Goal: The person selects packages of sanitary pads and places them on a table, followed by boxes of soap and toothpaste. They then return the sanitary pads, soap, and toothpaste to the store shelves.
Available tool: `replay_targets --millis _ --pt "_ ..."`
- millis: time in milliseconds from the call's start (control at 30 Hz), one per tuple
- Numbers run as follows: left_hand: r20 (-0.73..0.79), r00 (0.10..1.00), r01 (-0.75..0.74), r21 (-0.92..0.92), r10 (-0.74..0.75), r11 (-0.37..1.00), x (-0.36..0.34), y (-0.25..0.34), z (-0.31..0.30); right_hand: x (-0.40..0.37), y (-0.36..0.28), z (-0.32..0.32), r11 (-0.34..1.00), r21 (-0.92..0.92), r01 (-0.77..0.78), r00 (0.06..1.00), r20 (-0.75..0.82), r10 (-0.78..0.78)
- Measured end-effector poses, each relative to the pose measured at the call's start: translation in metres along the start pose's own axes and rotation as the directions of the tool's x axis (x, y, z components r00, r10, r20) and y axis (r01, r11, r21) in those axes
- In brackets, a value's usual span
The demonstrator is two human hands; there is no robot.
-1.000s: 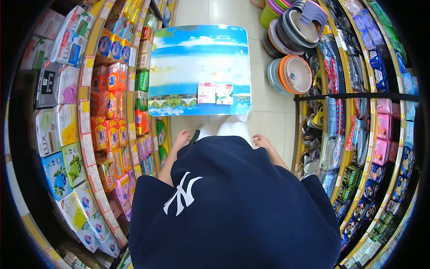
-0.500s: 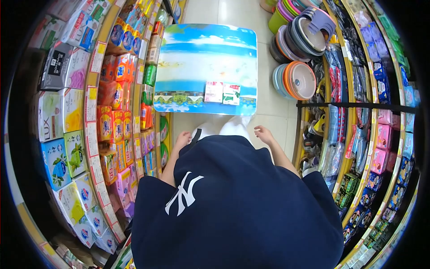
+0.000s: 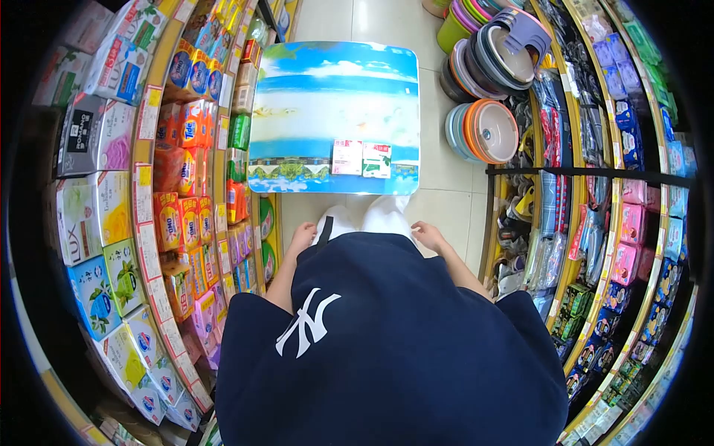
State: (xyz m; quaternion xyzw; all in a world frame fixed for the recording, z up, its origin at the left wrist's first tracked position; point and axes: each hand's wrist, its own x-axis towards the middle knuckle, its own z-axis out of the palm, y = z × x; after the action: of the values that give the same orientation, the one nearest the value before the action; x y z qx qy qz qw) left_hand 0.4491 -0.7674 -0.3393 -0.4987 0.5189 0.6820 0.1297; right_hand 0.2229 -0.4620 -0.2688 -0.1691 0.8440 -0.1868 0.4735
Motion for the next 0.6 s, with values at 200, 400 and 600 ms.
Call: replay_targets --millis 200,400,600 --pt "0.009 0.991 -0.135 0.141 0.135 0.981 0.035 -0.009 0.003 0.016 0.017 -0.009 0.996 0.069 -0.051 0.996 0.082 0.045" --pt "-0.041 0.976 -0.176 0.424 0.213 0.888 0.075 0.055 -0.006 0.063 -0.013 -0.044 0.885 0.412 -0.218 0.963 0.241 0.125" --pt "-0.083 0.989 -0.104 0.194 0.122 0.975 0.130 0.111 0.026 0.157 -0.059 -0.064 0.835 0.532 -0.142 0.976 0.216 0.028"
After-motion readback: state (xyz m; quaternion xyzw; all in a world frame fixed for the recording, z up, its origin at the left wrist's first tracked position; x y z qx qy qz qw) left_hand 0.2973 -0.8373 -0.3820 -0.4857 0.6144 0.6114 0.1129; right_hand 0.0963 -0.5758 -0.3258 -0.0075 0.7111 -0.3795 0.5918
